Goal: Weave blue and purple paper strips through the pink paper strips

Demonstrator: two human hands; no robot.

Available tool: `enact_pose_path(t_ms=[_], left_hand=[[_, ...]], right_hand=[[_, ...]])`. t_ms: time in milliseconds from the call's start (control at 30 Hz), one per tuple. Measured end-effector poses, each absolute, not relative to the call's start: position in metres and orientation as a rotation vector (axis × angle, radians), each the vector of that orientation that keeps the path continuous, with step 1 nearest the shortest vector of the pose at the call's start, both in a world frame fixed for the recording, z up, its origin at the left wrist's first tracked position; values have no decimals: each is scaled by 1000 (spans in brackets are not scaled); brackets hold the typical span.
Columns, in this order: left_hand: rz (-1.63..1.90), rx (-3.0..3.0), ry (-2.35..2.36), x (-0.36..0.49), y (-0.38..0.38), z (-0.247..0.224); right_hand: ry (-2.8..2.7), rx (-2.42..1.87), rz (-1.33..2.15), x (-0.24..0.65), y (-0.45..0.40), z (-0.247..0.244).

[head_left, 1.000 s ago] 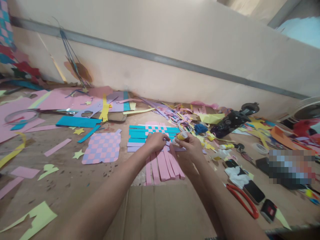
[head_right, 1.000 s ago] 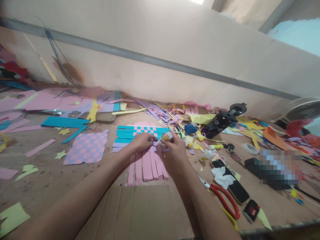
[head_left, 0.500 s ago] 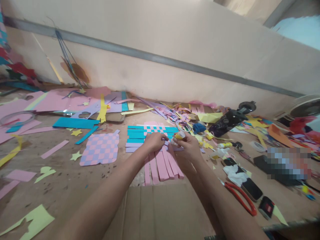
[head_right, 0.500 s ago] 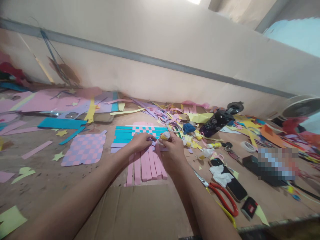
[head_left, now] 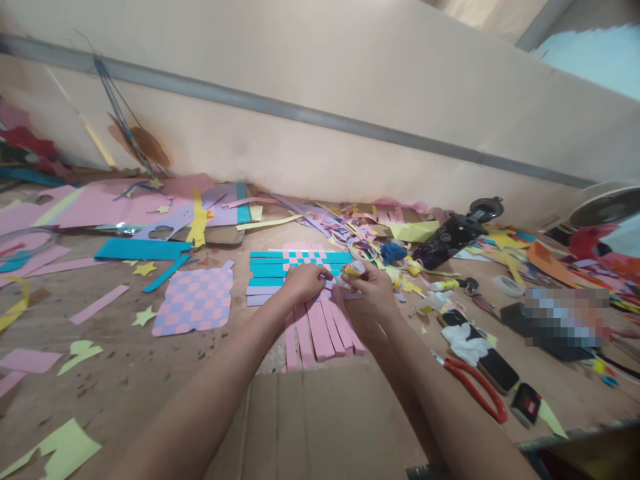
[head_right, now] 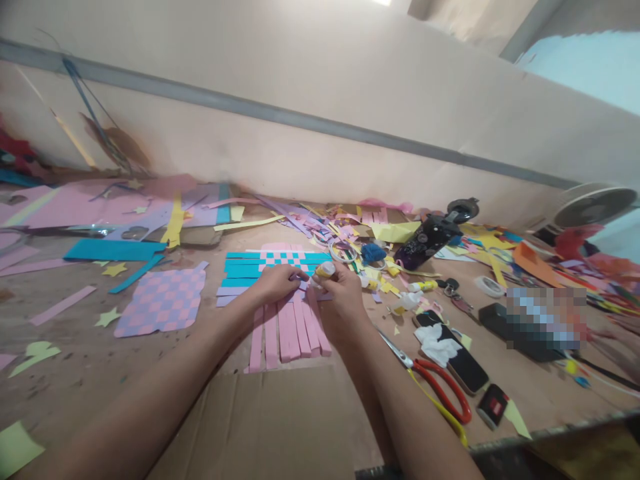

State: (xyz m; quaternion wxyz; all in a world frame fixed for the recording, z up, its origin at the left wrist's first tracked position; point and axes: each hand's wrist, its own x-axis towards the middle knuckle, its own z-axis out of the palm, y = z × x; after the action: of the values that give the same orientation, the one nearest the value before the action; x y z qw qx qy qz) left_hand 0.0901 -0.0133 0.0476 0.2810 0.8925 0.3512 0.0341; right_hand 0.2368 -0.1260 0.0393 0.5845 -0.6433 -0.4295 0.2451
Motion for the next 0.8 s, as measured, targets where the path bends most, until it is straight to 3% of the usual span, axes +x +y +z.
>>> enact_pose_path(t_ms=[800], left_hand=[[86, 2401, 945, 91, -12, 46]], right_hand=[[-977, -1505, 589, 218, -129, 56]])
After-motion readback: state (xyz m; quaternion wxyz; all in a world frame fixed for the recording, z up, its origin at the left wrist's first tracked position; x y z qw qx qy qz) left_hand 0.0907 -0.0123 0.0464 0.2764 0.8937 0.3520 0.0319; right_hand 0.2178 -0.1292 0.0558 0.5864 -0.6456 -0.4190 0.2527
